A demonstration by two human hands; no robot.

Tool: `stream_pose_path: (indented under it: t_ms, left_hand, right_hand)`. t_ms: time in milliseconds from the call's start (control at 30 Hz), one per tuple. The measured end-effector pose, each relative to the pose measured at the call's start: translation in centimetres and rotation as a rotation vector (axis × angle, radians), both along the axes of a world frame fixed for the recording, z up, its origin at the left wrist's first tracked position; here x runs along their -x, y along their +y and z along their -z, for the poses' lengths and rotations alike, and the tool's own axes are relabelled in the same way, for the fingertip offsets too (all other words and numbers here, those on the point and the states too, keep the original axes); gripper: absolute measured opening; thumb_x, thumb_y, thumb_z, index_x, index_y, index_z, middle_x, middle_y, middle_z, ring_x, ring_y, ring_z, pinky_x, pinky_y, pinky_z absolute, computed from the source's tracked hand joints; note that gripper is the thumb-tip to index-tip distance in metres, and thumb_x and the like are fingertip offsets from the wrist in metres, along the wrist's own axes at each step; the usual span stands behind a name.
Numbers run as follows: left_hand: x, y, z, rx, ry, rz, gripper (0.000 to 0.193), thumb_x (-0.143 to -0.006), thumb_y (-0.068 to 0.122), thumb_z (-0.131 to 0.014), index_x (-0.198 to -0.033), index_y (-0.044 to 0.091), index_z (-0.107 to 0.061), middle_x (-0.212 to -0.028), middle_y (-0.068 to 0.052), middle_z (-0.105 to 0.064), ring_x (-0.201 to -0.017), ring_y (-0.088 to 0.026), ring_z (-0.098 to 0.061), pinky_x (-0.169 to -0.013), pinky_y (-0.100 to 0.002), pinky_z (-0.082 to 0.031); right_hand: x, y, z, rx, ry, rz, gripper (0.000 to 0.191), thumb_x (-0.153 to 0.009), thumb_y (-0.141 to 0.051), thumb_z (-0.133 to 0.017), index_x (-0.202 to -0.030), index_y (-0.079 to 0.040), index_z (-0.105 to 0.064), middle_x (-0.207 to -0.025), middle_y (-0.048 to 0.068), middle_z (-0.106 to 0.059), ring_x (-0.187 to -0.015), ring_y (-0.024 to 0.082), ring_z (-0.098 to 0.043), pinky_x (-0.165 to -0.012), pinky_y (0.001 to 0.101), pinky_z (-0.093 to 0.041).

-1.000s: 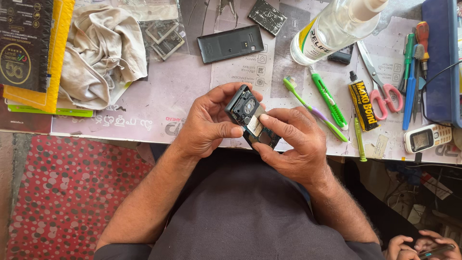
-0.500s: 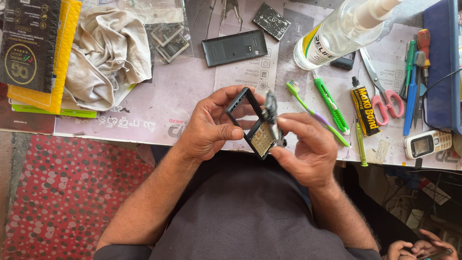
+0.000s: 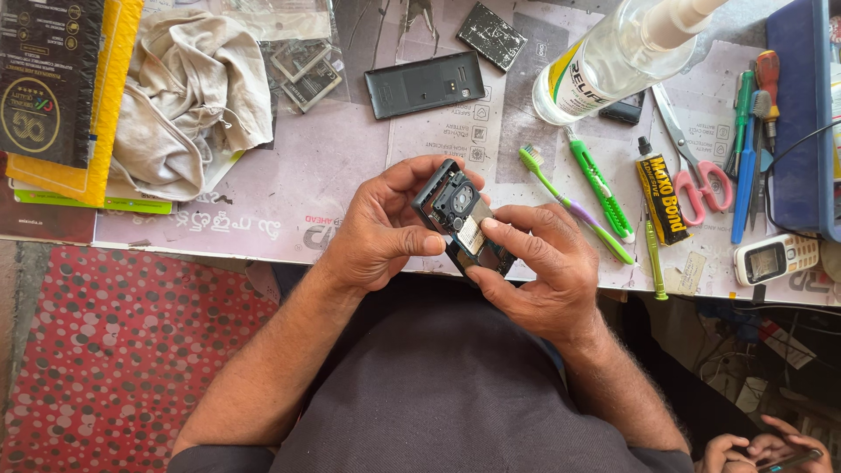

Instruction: The person cleans a small metallic component with a toothbrush, then places it onto a mobile phone motherboard. They align and press the component into place, then insert the motherboard into the phone's front housing. The person continues to adjust the component within the housing.

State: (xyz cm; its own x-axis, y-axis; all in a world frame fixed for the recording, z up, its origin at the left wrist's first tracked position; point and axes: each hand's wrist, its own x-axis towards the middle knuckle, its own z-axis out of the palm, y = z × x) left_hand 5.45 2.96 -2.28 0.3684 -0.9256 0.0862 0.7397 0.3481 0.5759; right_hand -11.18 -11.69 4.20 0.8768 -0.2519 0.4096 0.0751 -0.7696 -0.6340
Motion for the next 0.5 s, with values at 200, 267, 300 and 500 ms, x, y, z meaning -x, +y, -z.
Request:
stream_pose_path:
  t_ms: [200,267,300,500]
  left_hand:
    - [-0.03,0.0,-0.15,0.004,0.008,0.004,0.073,-0.083,0.003,-0.088,-0.148,0.001,-0.054,-0.142,-0.018,-0.064,-0.132,-0.029,-0.065,-0.115,-0.044,-0.057]
    - [-0.05,0.04,-0.23,0.005,0.008,0.003,0.073,-0.083,0.004,-0.088,-0.148,0.001,-0.054,-0.142,-0.018,-0.064,-0.132,-0.029,-0.065,-0.115,-0.044,-0.057]
    - [-0.03,0.07,-0.29,0.005,0.013,0.004,0.073,-0.083,0.004,-0.088,-0.148,0.001,-0.054,-0.142,-0.018,-0.064,-0.132,-0.029,-0.065,-0.115,-0.044,-0.057]
    - [-0.01,0.01,-0.5,-0.009,-0.003,0.002,0.073,-0.083,0.003,-0.088,-0.147,0.001,-0.054,-0.142,-0.017,-0.063,-0.133,-0.029,-0.064,-0.116,-0.044,-0.056]
  right_hand:
    - [-0.06,-0.01,-0.07,0.013,0.007,0.0,0.055,-0.077,-0.017,-0.092,-0.125,-0.011,-0.068,-0.115,0.011,-0.069,-0.098,0.021,-0.066,-0.079,0.0335,-0.056]
    - [-0.13,0.04,-0.08,0.016,0.004,0.002,0.055,-0.076,-0.017,-0.092,-0.125,-0.011,-0.068,-0.114,0.011,-0.069,-0.097,0.021,-0.066,-0.079,0.0336,-0.056]
    - [-0.14,0.06,-0.1,0.019,0.002,0.0,0.055,-0.076,-0.017,-0.092,-0.125,-0.011,-0.068,-0.114,0.011,-0.069,-0.098,0.022,-0.066,-0.079,0.0339,-0.056]
    - [-0.29,0.02,-0.25,0.035,-0.004,-0.02,0.056,-0.076,-0.016,-0.092,-0.126,-0.011,-0.067,-0.114,0.012,-0.068,-0.098,0.022,-0.066,-0.078,0.0343,-0.055]
